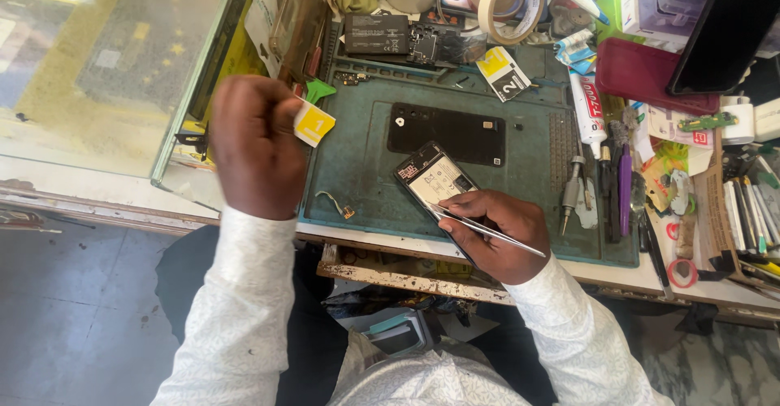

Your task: The person uses a metal spudger to pry and adjust internal components of a disassembled smartphone on a workbench. They then switch to a screwdriver to tighten screws on the device's frame.

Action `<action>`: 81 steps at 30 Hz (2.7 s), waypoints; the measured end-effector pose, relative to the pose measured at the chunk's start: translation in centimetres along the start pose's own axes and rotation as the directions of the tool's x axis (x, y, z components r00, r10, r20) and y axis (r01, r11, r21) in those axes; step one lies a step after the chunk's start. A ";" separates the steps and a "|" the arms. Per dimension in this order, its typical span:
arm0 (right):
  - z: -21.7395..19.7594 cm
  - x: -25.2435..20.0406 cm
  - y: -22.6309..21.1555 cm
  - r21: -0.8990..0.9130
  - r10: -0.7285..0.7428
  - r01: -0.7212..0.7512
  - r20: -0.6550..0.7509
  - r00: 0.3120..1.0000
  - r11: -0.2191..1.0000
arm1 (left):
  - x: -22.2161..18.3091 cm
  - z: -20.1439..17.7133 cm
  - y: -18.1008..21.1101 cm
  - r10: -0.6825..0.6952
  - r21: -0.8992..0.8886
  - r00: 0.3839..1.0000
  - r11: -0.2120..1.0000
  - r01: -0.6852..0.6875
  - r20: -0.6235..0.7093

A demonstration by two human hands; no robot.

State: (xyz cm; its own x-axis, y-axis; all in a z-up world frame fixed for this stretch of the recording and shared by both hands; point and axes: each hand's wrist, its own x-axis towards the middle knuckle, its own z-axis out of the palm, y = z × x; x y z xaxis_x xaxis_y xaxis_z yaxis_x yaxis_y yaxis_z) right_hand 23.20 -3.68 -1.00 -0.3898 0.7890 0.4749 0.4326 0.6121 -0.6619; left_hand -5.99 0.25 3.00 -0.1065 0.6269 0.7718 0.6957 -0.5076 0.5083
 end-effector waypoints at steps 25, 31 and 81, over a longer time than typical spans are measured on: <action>-0.6 0.7 -2.6 -0.342 -0.001 0.017 0.047 0.999 0.939 | -12.1 -20.5 -2.3 -0.761 0.730 0.634 0.509 0.456 0.135; -0.5 0.6 -2.5 -0.386 -0.024 0.054 0.081 0.996 0.921 | -11.3 -19.1 -2.6 -0.573 0.607 0.814 0.682 0.407 0.097; -2.6 -0.7 1.9 0.198 0.239 -0.266 0.149 0.960 0.944 | -5.0 3.5 2.1 -0.131 -0.194 0.732 0.920 0.341 0.668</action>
State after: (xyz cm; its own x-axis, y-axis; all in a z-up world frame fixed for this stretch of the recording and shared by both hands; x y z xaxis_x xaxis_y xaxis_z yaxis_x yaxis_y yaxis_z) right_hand 26.39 -2.90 -1.04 -0.3922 0.8954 0.2109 0.3510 0.3576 -0.8654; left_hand -1.55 -1.83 -1.12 0.3053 0.9206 0.2434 0.4658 -0.3673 0.8051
